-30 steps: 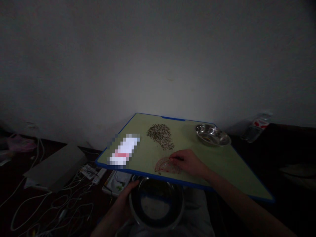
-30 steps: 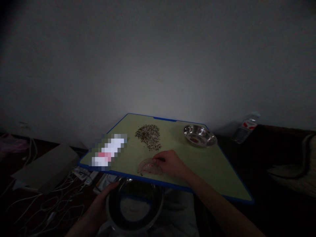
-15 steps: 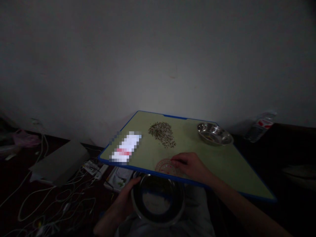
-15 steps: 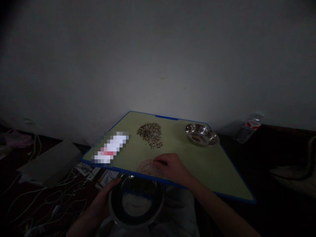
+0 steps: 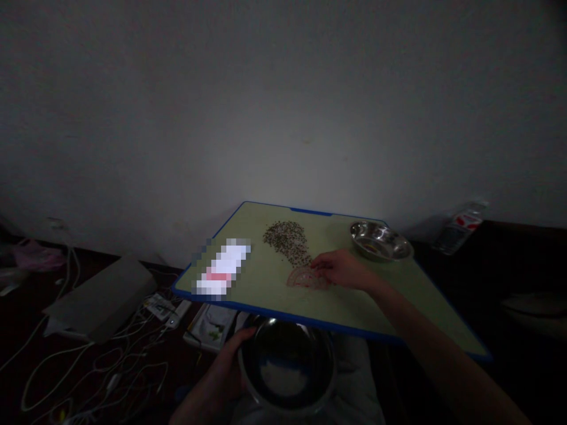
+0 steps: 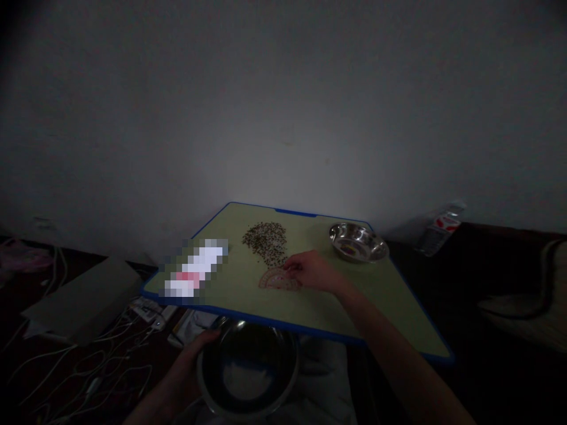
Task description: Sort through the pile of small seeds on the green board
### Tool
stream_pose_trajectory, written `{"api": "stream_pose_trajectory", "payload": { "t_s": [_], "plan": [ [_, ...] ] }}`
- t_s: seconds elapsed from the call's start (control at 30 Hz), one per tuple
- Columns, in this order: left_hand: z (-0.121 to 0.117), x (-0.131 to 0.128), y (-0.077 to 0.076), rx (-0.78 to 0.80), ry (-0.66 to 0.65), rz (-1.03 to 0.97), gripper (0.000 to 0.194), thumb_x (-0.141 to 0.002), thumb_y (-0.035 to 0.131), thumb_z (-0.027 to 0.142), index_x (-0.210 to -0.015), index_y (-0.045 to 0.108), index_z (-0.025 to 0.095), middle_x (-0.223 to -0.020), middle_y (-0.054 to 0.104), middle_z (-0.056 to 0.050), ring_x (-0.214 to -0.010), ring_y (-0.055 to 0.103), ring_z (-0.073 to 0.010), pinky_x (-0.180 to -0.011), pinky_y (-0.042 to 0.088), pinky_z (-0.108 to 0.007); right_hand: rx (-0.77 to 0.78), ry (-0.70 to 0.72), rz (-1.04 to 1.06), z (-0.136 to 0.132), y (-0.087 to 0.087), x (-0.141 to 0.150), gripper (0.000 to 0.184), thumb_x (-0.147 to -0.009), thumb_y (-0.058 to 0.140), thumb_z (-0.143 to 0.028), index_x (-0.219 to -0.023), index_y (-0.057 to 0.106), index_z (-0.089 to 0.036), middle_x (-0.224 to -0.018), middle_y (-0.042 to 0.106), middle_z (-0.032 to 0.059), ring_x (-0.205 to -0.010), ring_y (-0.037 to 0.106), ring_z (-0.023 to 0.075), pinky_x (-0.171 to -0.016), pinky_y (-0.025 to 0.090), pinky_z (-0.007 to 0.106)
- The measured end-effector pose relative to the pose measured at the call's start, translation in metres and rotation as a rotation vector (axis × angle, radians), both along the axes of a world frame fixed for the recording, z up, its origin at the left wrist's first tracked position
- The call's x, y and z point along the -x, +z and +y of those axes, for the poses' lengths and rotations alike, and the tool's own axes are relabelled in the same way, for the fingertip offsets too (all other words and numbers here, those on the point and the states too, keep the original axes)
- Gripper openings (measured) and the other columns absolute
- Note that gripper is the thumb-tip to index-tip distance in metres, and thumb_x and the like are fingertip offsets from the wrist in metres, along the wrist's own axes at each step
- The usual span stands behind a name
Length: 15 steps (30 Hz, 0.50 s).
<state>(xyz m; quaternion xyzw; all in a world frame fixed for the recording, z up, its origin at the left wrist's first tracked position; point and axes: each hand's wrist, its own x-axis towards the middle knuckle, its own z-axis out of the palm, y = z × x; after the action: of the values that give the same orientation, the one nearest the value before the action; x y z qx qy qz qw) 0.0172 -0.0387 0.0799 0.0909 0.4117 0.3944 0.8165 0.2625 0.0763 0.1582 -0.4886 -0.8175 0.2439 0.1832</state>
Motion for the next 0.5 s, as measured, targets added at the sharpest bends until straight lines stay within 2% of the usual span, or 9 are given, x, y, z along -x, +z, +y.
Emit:
{"api": "stream_pose_trajectory", "payload": {
  "t_s": [0.07,0.1,0.2,0.33,0.5],
  "plan": [
    [-0.002,-0.003,0.009,0.012,-0.034,0.047,0.029,-0.074,0.048,0.027,-0.064,0.07,0.01,-0.06,0.072,-0.006,-0.057,0.064,-0.0182,-0.062,0.045,-0.028,-0.065,-0.008,-0.035,0.01,0.001,0.006,0.018,-0.07,0.058,-0.025,-0.082,0.067,-0.015,-0.073,0.068,0.0045,-0.062,0.06,0.0127,-0.055,0.041,0.021],
    [-0.003,-0.005,0.013,0.003,-0.009,0.067,0.028,-0.073,0.049,0.026,-0.062,0.069,0.01,-0.057,0.071,-0.005,-0.056,0.063,-0.0175,-0.061,0.045,-0.027,-0.091,-0.007,-0.054,0.016,0.001,0.009,0.018,-0.07,0.058,-0.026,-0.081,0.067,-0.015,-0.072,0.067,0.0043,-0.063,0.06,0.0131,-0.055,0.041,0.021],
    [-0.006,-0.007,0.016,-0.04,0.009,0.082,0.024,-0.072,0.051,0.026,-0.063,0.069,0.012,-0.056,0.071,-0.004,-0.06,0.064,-0.0183,-0.061,0.044,-0.026,-0.16,-0.013,-0.104,0.035,-0.001,0.015,0.017,-0.07,0.058,-0.027,-0.079,0.067,-0.016,-0.069,0.067,0.0035,-0.061,0.06,0.0136,-0.055,0.04,0.021],
    [-0.006,-0.004,0.001,-0.046,-0.007,0.097,0.02,-0.069,0.056,0.03,-0.07,0.068,0.014,-0.06,0.072,-0.004,-0.066,0.065,-0.0213,-0.068,0.042,-0.03,-0.236,-0.045,-0.159,0.056,-0.003,0.018,0.015,-0.07,0.057,-0.023,-0.08,0.067,-0.016,-0.069,0.067,0.0039,-0.063,0.06,0.0139,-0.057,0.04,0.021],
    [-0.004,0.003,-0.02,-0.083,0.026,0.127,0.016,-0.065,0.062,0.028,-0.073,0.068,0.016,-0.06,0.072,-0.003,-0.074,0.065,-0.0243,-0.074,0.042,-0.033,-0.302,-0.047,-0.185,0.07,-0.003,0.023,0.017,-0.07,0.057,-0.026,-0.078,0.068,-0.016,-0.073,0.067,0.005,-0.067,0.06,0.015,-0.06,0.04,0.022]
  ]
}}
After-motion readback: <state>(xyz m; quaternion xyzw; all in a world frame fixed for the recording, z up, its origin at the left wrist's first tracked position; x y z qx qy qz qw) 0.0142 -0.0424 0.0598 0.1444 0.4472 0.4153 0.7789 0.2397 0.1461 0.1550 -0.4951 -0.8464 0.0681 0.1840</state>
